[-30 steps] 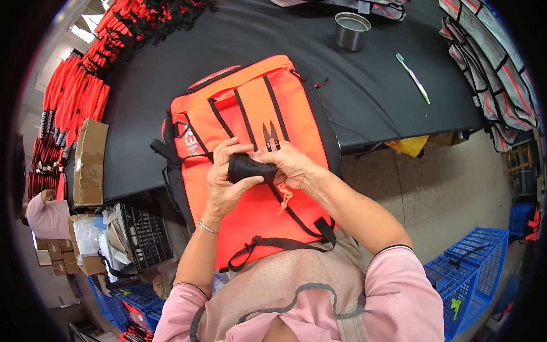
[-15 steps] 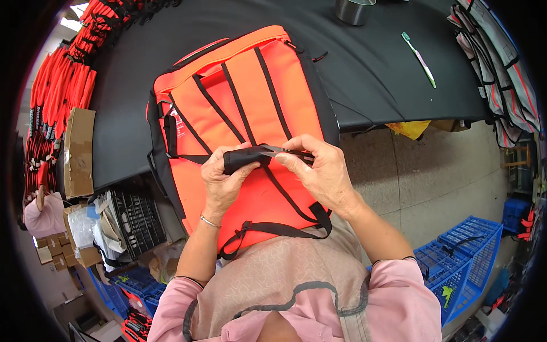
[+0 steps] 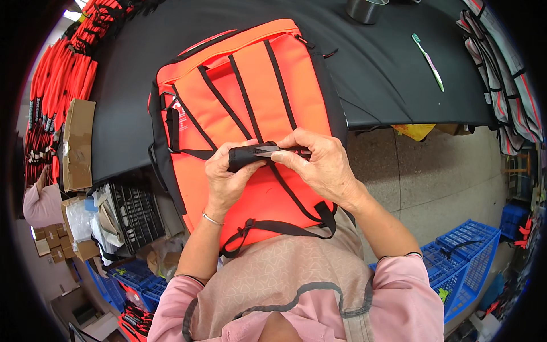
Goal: Checking the straps, clips, and interior lining zippers of manufactured backpacks and bags, using a toothbrush to clean or check mesh/zipper tracks.
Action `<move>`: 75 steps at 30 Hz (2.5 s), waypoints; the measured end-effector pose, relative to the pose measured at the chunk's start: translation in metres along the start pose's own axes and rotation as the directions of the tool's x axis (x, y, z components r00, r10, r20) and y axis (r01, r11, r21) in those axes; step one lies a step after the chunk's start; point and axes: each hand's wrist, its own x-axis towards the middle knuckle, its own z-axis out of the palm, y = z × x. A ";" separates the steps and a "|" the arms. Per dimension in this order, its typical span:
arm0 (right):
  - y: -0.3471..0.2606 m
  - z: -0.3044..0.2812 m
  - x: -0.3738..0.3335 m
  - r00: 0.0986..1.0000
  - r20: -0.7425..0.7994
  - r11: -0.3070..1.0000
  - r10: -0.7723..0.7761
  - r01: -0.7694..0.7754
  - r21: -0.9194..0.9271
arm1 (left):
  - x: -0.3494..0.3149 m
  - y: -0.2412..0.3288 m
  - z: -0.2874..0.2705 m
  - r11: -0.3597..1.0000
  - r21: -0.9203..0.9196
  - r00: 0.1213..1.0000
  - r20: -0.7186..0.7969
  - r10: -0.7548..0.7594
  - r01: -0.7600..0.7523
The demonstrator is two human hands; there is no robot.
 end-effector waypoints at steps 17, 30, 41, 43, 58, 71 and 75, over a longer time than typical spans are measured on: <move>0.008 -0.003 0.006 0.994 0.093 0.996 0.050 -0.057 0.072 | -0.007 -0.009 -0.001 0.998 -0.035 0.998 0.025 -0.057 0.058; 0.017 0.002 -0.011 0.995 0.038 0.994 -0.088 0.090 -0.056 | -0.025 -0.007 0.002 0.998 0.055 0.999 0.030 0.024 -0.026; 0.027 -0.017 -0.023 0.993 -0.038 0.975 0.107 -0.098 0.198 | -0.073 0.011 -0.027 0.870 0.477 0.966 0.258 -0.003 -0.124; 0.026 -0.012 -0.025 0.981 -0.187 0.984 0.049 -0.015 0.177 | -0.097 0.012 -0.033 0.985 0.150 0.994 0.064 -0.090 0.079; 0.028 0.040 -0.028 0.995 0.004 0.987 0.096 -0.094 -0.128 | -0.120 0.020 -0.016 0.654 -0.441 0.761 0.117 -0.638 0.615; -0.011 0.034 0.002 0.995 -0.086 0.978 0.054 -0.035 0.208 | -0.096 0.012 0.009 0.889 -0.259 0.926 0.084 -0.367 0.376; 0.011 0.037 0.025 0.998 -0.036 0.962 0.051 -0.039 0.270 | -0.072 0.019 0.006 0.771 0.572 0.936 -0.013 0.352 -0.282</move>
